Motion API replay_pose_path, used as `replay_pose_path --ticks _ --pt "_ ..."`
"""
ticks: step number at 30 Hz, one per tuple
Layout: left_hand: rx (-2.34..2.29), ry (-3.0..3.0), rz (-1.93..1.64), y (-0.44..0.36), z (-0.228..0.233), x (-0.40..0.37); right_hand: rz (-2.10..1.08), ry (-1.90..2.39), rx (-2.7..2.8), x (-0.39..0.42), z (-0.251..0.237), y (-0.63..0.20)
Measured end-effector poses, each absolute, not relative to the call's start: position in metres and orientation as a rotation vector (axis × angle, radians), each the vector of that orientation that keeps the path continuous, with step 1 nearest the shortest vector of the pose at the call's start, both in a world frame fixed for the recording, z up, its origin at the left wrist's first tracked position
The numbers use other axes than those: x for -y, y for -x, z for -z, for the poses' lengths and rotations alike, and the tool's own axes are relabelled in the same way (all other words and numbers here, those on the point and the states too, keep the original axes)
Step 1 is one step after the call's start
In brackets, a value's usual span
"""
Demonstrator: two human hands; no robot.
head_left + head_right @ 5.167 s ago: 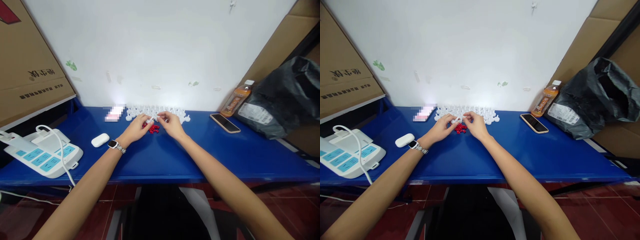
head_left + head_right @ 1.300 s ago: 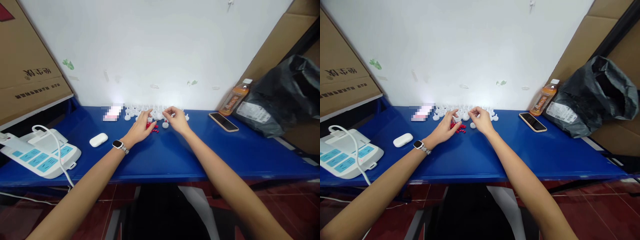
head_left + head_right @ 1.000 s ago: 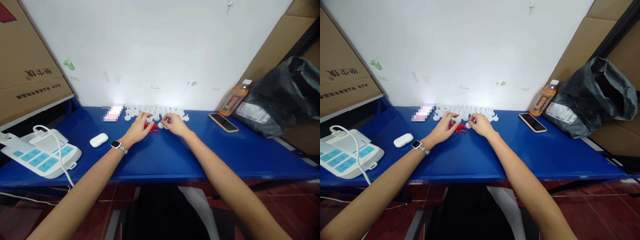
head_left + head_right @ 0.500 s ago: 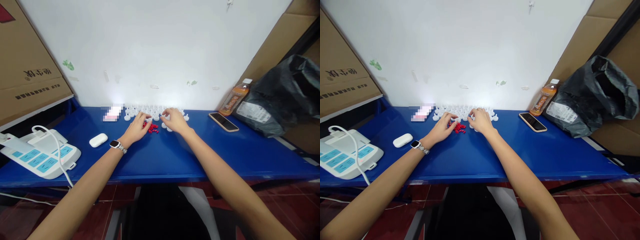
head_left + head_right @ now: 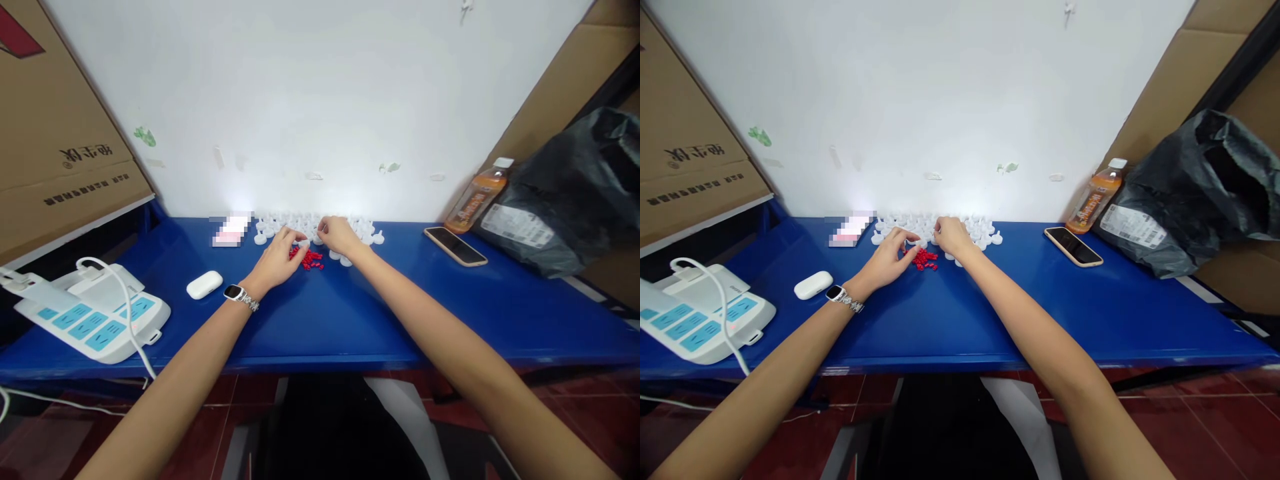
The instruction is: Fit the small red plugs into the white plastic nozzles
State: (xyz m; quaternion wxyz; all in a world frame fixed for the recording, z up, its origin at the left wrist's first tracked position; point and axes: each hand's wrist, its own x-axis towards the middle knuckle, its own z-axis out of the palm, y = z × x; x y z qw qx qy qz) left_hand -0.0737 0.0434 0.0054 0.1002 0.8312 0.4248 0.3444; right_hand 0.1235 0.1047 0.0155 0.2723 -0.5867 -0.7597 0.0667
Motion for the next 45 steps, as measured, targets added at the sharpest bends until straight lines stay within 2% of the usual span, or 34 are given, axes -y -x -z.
replay_pose_path --ticks 7,13,16,23,29,41,45 --pt "-1.219 -2.443 -1.056 0.072 -0.006 -0.041 -0.169 1.454 1.948 -0.077 -0.028 -0.130" --pt "-1.112 -2.445 -1.055 0.066 -0.009 -0.037 -0.585 1.150 1.774 -0.044 -0.030 -0.129" --pt "-1.044 -2.417 -0.978 0.065 -0.010 -0.035 -0.679 1.123 1.733 -0.034 -0.024 -0.132" --pt "-1.096 -2.411 -0.955 0.074 -0.011 -0.041 -0.212 1.305 2.166 -0.014 -0.024 -0.145" --pt "-1.116 -2.423 -0.959 0.077 -0.009 -0.045 -0.062 1.344 2.420 -0.014 -0.017 -0.147" --pt "-1.116 -2.406 -0.933 0.077 -0.009 -0.044 -0.037 1.254 2.406 -0.021 -0.012 -0.146" --pt "-1.131 -2.411 -0.930 0.077 -0.010 -0.042 -0.285 1.197 2.139 -0.024 -0.016 -0.148"
